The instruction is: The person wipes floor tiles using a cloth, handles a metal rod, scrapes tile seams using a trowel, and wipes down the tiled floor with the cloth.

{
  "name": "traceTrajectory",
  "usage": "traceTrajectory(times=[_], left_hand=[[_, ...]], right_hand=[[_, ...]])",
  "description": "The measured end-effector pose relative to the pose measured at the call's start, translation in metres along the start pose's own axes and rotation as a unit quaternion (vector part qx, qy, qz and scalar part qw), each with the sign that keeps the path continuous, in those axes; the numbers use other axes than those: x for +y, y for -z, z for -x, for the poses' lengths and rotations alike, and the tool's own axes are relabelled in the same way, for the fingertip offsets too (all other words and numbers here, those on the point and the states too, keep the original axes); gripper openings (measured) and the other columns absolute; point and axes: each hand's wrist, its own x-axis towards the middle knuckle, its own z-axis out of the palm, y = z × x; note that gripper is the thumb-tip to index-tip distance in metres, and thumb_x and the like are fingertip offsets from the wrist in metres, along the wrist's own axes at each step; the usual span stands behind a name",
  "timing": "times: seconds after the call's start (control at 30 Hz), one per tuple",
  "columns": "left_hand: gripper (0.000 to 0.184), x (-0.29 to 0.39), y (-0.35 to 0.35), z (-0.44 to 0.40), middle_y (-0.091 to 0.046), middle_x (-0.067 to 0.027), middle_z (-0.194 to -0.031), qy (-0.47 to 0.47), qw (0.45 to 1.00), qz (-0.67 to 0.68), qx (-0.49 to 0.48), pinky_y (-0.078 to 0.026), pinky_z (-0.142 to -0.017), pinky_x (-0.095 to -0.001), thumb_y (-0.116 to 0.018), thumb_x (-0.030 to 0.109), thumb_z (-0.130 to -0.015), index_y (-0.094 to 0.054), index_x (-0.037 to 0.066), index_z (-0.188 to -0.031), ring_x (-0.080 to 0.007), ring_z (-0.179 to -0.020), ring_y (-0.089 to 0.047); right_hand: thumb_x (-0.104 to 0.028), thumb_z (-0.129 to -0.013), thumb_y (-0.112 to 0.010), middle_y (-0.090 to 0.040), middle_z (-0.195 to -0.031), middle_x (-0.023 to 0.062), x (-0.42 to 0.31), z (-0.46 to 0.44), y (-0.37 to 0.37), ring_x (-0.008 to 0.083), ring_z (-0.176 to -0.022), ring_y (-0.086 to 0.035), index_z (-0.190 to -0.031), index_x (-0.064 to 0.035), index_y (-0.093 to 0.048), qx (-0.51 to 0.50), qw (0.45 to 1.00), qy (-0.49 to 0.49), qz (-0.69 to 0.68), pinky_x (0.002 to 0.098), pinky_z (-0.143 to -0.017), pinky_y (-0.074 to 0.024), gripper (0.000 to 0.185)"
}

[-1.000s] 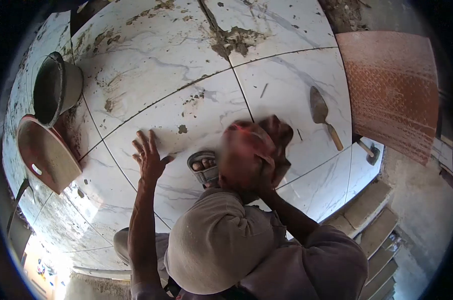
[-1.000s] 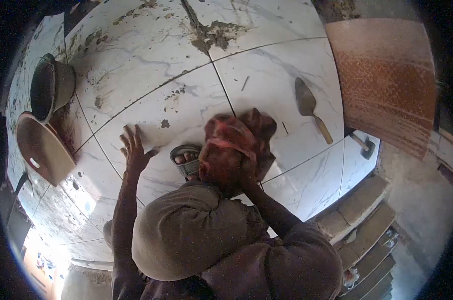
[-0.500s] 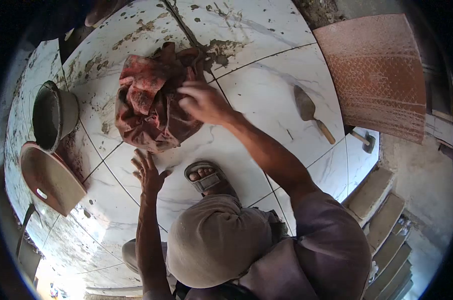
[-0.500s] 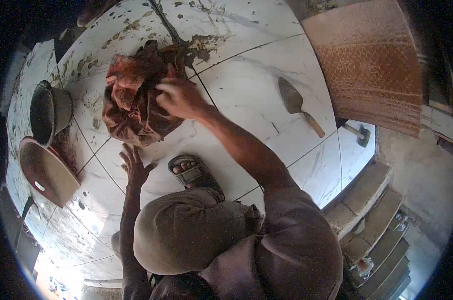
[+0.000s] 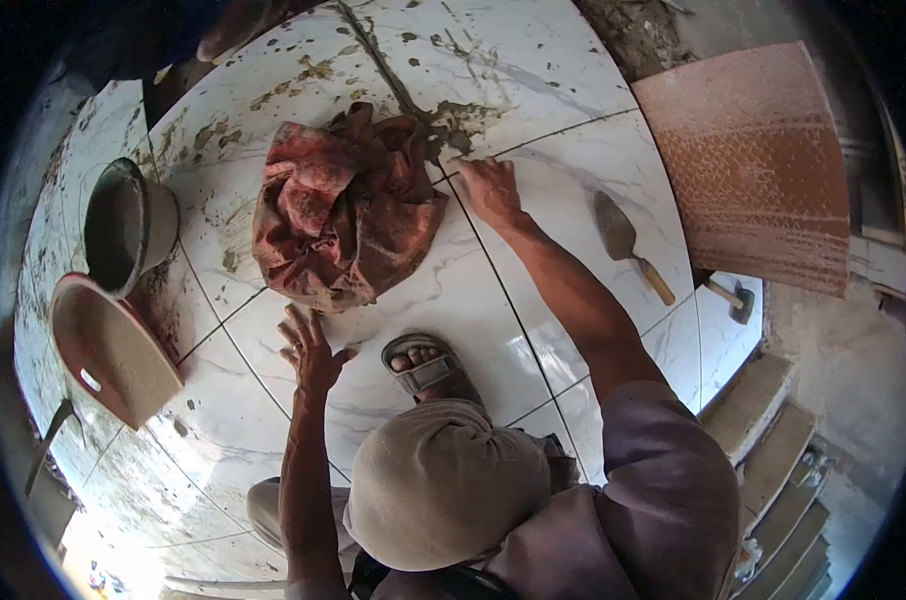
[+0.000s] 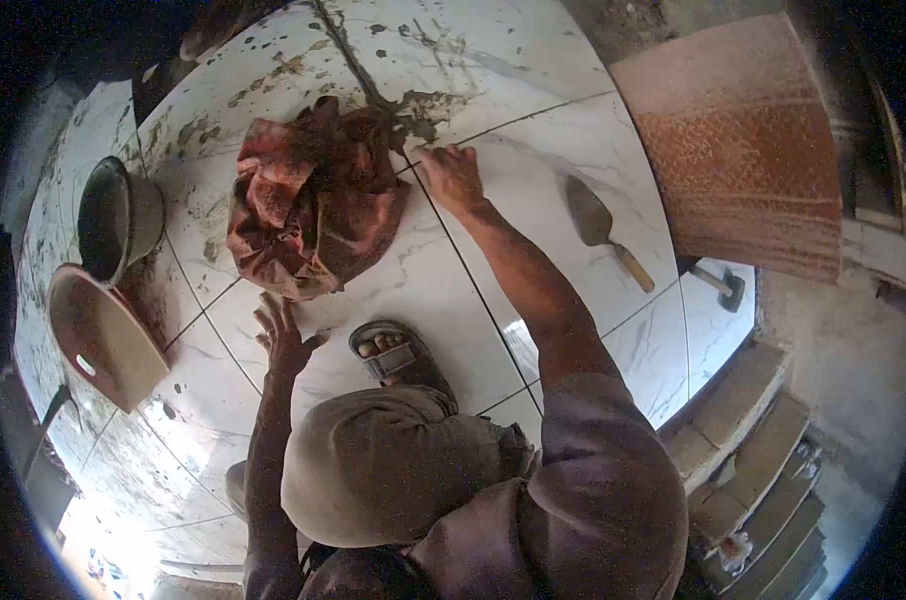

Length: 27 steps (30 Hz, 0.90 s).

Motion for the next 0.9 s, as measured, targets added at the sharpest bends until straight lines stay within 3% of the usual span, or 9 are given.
traceTrajectory(times=[0.3,0.37,0.43,0.53,0.67,0.73,0.83,0.87,0.9], left_hand=[[0.109,0.003,0.004,0.001,0.004,-0.0257,-0.154,-0.006,1.000,-0.017,-0.016,-0.023,-0.093,-0.0778,-0.085,0.034,-0.064,-0.020,0.009,-0.147,-0.0577,-0.136,-0.005],[0.109,0.003,0.005,-0.001,0.004,-0.0258,-0.154,-0.009,1.000,-0.017,-0.014,-0.024,-0.093,-0.0780,-0.085,0.034,-0.064,-0.020,0.008,-0.147,-0.0578,-0.136,-0.005],[0.107,-0.002,-0.002,0.000,0.004,-0.0258,-0.154,-0.010,1.000,-0.027,0.001,-0.024,-0.093,-0.0783,-0.085,0.033,-0.064,-0.021,0.008,-0.146,-0.0581,-0.135,-0.005],[0.107,-0.002,-0.002,0.000,0.004,-0.0264,-0.153,-0.012,1.000,-0.028,-0.002,-0.024,-0.092,-0.0784,-0.085,0.032,-0.064,-0.021,0.007,-0.146,-0.0588,-0.135,-0.005],[0.108,-0.003,-0.002,-0.002,0.004,-0.0271,-0.153,-0.013,1.000,-0.005,0.000,-0.023,-0.092,-0.0791,-0.085,0.032,-0.065,-0.020,0.008,-0.147,-0.0592,-0.135,-0.004],[0.109,-0.005,-0.005,-0.001,0.005,-0.0278,-0.153,-0.016,1.000,-0.008,-0.007,-0.022,-0.092,-0.0798,-0.085,0.032,-0.064,-0.018,0.009,-0.147,-0.0594,-0.135,-0.003],[0.109,-0.002,0.000,0.001,0.005,-0.0275,-0.153,-0.011,1.000,-0.003,-0.009,-0.021,-0.092,-0.0802,-0.085,0.033,-0.065,-0.018,0.008,-0.147,-0.0591,-0.135,-0.002],[0.109,-0.002,-0.001,0.001,0.005,-0.0274,-0.153,-0.013,1.000,0.000,-0.010,-0.020,-0.092,-0.0802,-0.085,0.033,-0.065,-0.019,0.008,-0.147,-0.0590,-0.135,-0.002],[0.109,-0.001,0.000,0.001,0.005,-0.0271,-0.153,-0.017,1.000,0.000,-0.004,-0.020,-0.092,-0.0800,-0.085,0.034,-0.064,-0.020,0.007,-0.146,-0.0588,-0.135,-0.002]], right_hand=[[-0.015,-0.083,-0.058,-0.056,-0.096,0.0109,0.014,0.028,0.000,0.0285,-0.094,-0.053,-0.094,-0.0073,-0.057,0.038,0.998,-0.023,0.054,0.0473,-0.078,-0.0364,0.014],[-0.010,-0.082,-0.059,-0.054,-0.084,0.0130,0.045,0.079,-0.013,0.0324,-0.085,-0.053,-0.088,-0.0068,-0.055,0.122,0.992,-0.037,0.008,0.0472,-0.072,-0.0371,0.008],[-0.008,-0.083,-0.058,-0.056,-0.086,0.0121,0.055,0.143,0.016,0.0343,-0.087,-0.055,-0.090,-0.0075,-0.056,0.111,0.987,-0.113,0.027,0.0492,-0.070,-0.0390,0.007],[-0.018,-0.088,-0.056,-0.057,-0.098,0.0091,0.085,0.230,0.045,0.0319,-0.097,-0.054,-0.103,-0.0096,-0.056,-0.039,0.960,-0.275,0.020,0.0487,-0.078,-0.0399,0.018],[-0.024,-0.087,-0.059,-0.057,-0.109,0.0116,0.068,0.240,0.069,0.0339,-0.105,-0.052,-0.114,-0.0098,-0.055,-0.081,0.938,-0.331,0.061,0.0498,-0.087,-0.0395,0.030],[-0.031,-0.084,-0.064,-0.051,-0.126,0.0172,0.026,0.200,0.060,0.0353,-0.118,-0.046,-0.127,-0.0119,-0.051,0.084,0.982,-0.171,-0.015,0.0507,-0.095,-0.0362,0.049],[-0.040,-0.068,-0.077,-0.033,-0.141,0.0230,-0.100,0.101,0.061,0.0402,-0.130,-0.032,-0.138,-0.0150,-0.043,0.040,0.981,-0.075,-0.177,0.0578,-0.102,-0.0258,0.081],[-0.041,-0.063,-0.082,-0.024,-0.147,0.0246,-0.140,0.065,0.072,0.0439,-0.131,-0.028,-0.141,-0.0151,-0.040,-0.040,0.964,-0.044,-0.260,0.0566,-0.106,-0.0221,0.092],[-0.041,-0.065,-0.080,-0.019,-0.148,0.0260,-0.178,0.035,0.073,0.0489,-0.129,-0.028,-0.140,-0.0152,-0.041,0.048,0.977,0.035,-0.205,0.0622,-0.100,-0.0271,0.089]])
